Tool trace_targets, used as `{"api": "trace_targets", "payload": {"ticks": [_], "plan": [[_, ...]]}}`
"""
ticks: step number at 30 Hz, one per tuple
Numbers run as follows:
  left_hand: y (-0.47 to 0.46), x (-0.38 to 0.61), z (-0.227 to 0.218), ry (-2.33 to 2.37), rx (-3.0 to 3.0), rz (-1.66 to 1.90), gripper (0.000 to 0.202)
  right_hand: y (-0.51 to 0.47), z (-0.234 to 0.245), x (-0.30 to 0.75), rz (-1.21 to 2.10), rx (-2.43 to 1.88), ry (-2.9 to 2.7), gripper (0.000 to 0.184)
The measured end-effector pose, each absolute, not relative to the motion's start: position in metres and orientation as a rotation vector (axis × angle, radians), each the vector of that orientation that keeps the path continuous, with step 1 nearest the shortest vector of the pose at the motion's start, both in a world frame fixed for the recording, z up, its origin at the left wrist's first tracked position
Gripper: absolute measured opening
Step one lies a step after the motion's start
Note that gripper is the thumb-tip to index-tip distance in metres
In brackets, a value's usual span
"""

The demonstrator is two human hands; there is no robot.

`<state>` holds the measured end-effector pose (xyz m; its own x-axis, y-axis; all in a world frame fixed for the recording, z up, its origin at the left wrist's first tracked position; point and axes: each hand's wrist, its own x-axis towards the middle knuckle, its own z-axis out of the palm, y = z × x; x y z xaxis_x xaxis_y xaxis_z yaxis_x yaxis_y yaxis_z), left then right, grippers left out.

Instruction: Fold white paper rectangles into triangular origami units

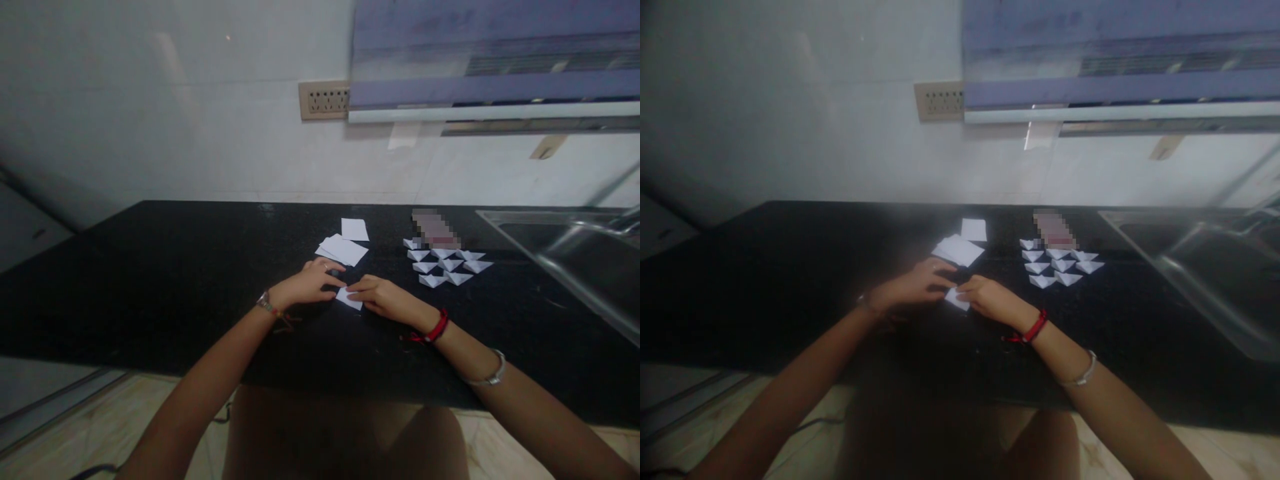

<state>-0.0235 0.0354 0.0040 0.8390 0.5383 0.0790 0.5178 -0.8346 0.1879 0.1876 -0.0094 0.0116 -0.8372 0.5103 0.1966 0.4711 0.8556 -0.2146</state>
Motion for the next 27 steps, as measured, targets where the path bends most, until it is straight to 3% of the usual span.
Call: {"api": "trace_targets", "payload": {"ticks": [18, 27], "plan": [[0.022, -0.016, 0.013, 0.924, 2.96, 0.05, 0.029, -0.009, 0.007, 0.192, 0.374, -0.786, -2.719, 0.046], [0.024, -0.014, 0.011, 0.891, 2.955, 0.098, 0.024, -0.007, 0.008, 0.193, 0.316, -0.848, -2.732, 0.042]]}}
